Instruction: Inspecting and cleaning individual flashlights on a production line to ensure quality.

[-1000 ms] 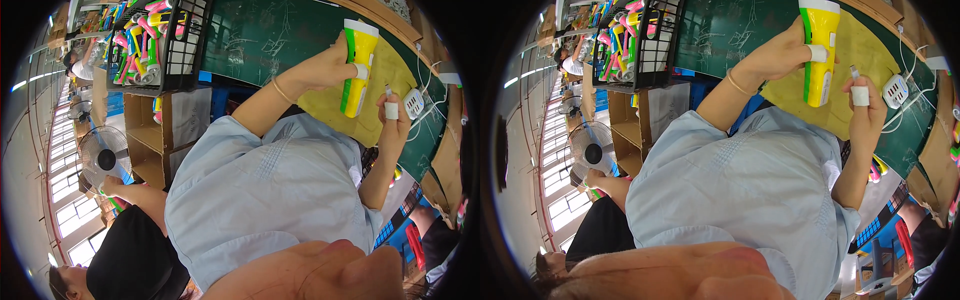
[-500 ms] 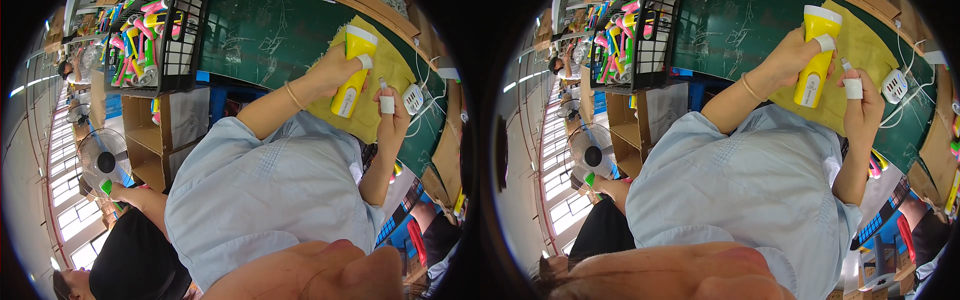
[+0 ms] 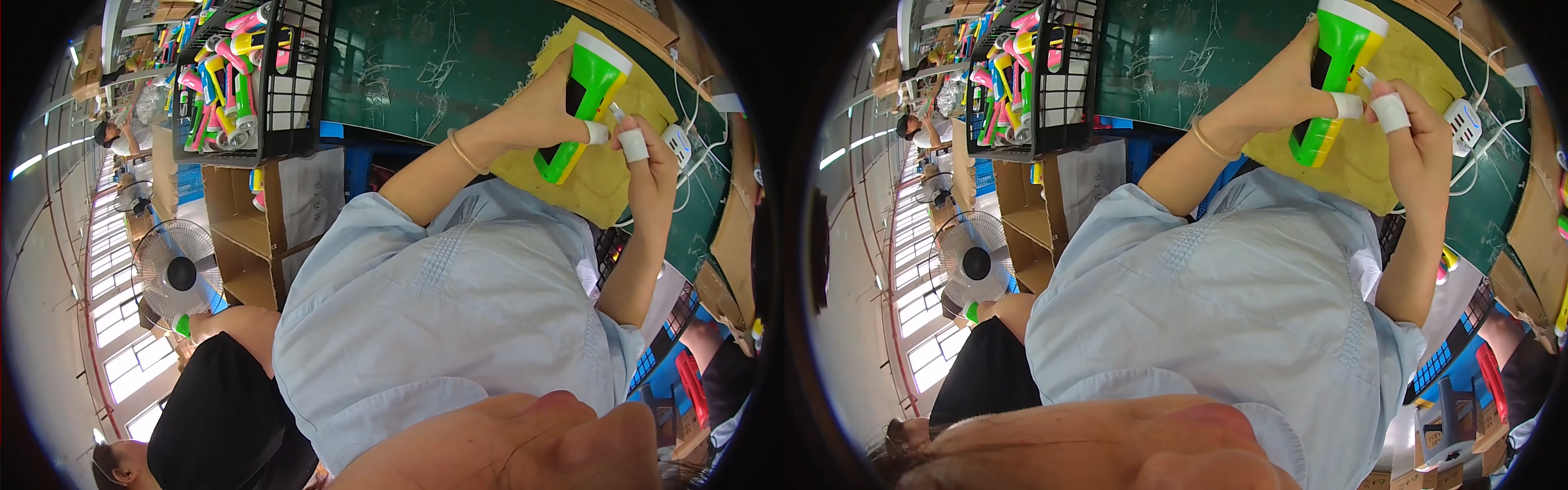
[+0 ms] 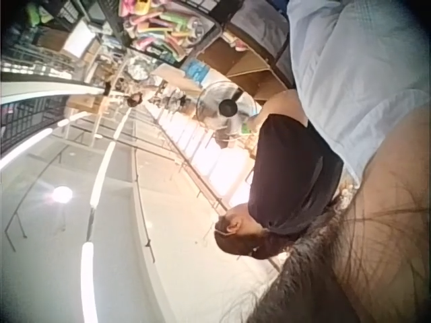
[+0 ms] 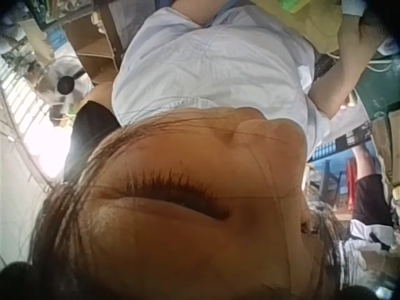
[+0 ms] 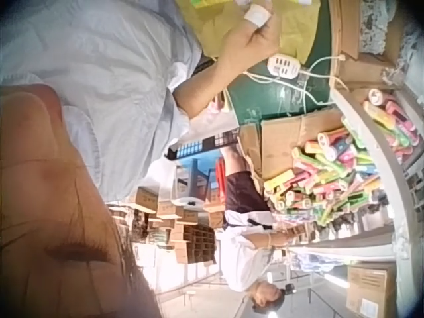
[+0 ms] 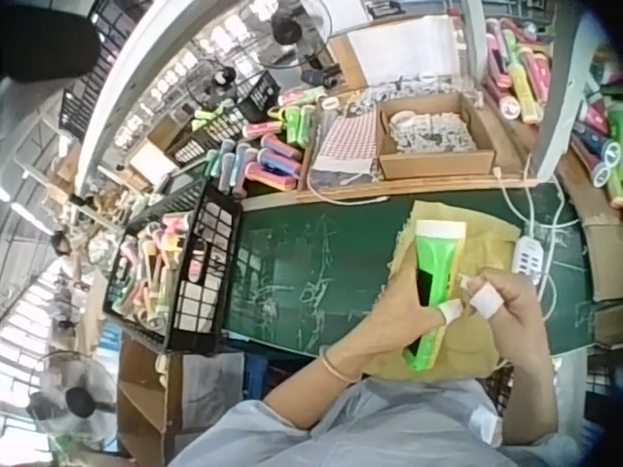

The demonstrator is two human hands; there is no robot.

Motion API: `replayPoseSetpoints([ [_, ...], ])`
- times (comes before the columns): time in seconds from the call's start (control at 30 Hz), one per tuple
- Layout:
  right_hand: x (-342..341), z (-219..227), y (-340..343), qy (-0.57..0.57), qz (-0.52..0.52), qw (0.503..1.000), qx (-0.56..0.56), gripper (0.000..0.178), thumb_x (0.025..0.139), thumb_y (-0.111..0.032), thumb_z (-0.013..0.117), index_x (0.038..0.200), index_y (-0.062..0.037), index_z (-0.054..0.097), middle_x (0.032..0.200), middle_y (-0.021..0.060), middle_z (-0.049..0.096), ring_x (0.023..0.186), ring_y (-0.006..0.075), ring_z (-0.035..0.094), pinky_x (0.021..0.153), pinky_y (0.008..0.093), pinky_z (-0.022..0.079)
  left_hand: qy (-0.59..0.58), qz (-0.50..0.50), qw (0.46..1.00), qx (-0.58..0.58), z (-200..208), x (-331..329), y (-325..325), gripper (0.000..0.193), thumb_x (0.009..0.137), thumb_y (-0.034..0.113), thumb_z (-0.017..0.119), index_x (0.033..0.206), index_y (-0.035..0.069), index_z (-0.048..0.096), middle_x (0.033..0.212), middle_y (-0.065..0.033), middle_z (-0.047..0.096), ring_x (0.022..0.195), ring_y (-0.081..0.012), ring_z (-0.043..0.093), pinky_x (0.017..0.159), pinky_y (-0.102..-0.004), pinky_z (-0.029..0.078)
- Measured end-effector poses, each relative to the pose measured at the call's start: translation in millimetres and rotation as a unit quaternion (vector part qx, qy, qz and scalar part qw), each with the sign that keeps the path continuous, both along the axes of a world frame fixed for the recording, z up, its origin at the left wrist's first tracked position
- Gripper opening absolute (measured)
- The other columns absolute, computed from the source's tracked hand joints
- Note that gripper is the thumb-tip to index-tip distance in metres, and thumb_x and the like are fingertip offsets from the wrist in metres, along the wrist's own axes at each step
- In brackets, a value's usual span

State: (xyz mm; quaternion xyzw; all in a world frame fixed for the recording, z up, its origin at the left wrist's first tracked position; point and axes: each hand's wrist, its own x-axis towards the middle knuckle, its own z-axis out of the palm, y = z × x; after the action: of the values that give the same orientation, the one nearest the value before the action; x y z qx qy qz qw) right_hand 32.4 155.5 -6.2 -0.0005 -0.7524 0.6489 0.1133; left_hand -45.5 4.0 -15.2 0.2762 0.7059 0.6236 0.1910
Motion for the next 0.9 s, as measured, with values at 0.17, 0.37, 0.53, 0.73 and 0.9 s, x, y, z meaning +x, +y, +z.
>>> replayPoseSetpoints([
  [0.17,-3,-1,-1,-0.038,-0.02,0.982,0.186,0.014,0.082,-0.012,0.052,0.087,0.0004,0.057,0.058,0.0066,0.046,0.052,0.0103,0.039,0.048,0.0262,0.033,-0.076,-0.018,0.997,0.02,-9,-3,-1,0.076,0.056,0.019,0.073,0.115,-0.004,0.032,0.097,-0.0125,0.045,0.089,-0.0212,0.049,0.078,-0.0304,0.042],
  [0.37,-5,6,-3,-0.049,-0.027,0.967,0.248,0.013,0.081,-0.01,0.052,0.087,0.0001,0.057,0.057,0.0107,0.045,0.05,0.016,0.039,0.047,0.0284,0.034,0.118,0.056,0.99,-0.048,-15,0,4,0.064,0.058,0.011,0.068,0.112,-0.002,0.036,0.093,-0.0116,0.05,0.084,-0.0191,0.052,0.073,-0.0303,0.044],
  [0.53,-9,-3,5,-0.048,-0.003,0.974,0.221,0.013,0.081,-0.009,0.053,0.087,0.0009,0.056,0.06,0.0115,0.046,0.051,0.0173,0.04,0.048,0.0284,0.035,0.165,0.092,0.98,-0.06,-15,3,5,0.061,0.058,0.013,0.067,0.11,-0.001,0.037,0.095,-0.015,0.046,0.089,-0.0248,0.048,0.079,-0.0346,0.041],
  [0.73,-6,6,9,-0.037,0.012,0.959,0.279,0.012,0.081,-0.009,0.052,0.087,0.0003,0.057,0.064,0.0157,0.051,0.054,0.0255,0.047,0.051,0.0318,0.038,0.179,0.09,0.977,-0.079,-18,7,13,0.058,0.059,0.015,0.068,0.107,-0.001,0.04,0.099,-0.0176,0.044,0.092,-0.0308,0.047,0.08,-0.0374,0.039],
  [0.9,-9,-10,-7,0.005,-0.084,0.938,0.338,0.012,0.081,-0.008,0.05,0.089,-0.0018,0.057,0.069,0.0198,0.054,0.062,0.0341,0.052,0.054,0.0357,0.04,0.121,0.11,0.983,-0.079,-11,13,17,0.063,0.059,0.013,0.068,0.109,-0.004,0.036,0.101,-0.021,0.041,0.094,-0.0336,0.045,0.083,-0.0389,0.038],
])
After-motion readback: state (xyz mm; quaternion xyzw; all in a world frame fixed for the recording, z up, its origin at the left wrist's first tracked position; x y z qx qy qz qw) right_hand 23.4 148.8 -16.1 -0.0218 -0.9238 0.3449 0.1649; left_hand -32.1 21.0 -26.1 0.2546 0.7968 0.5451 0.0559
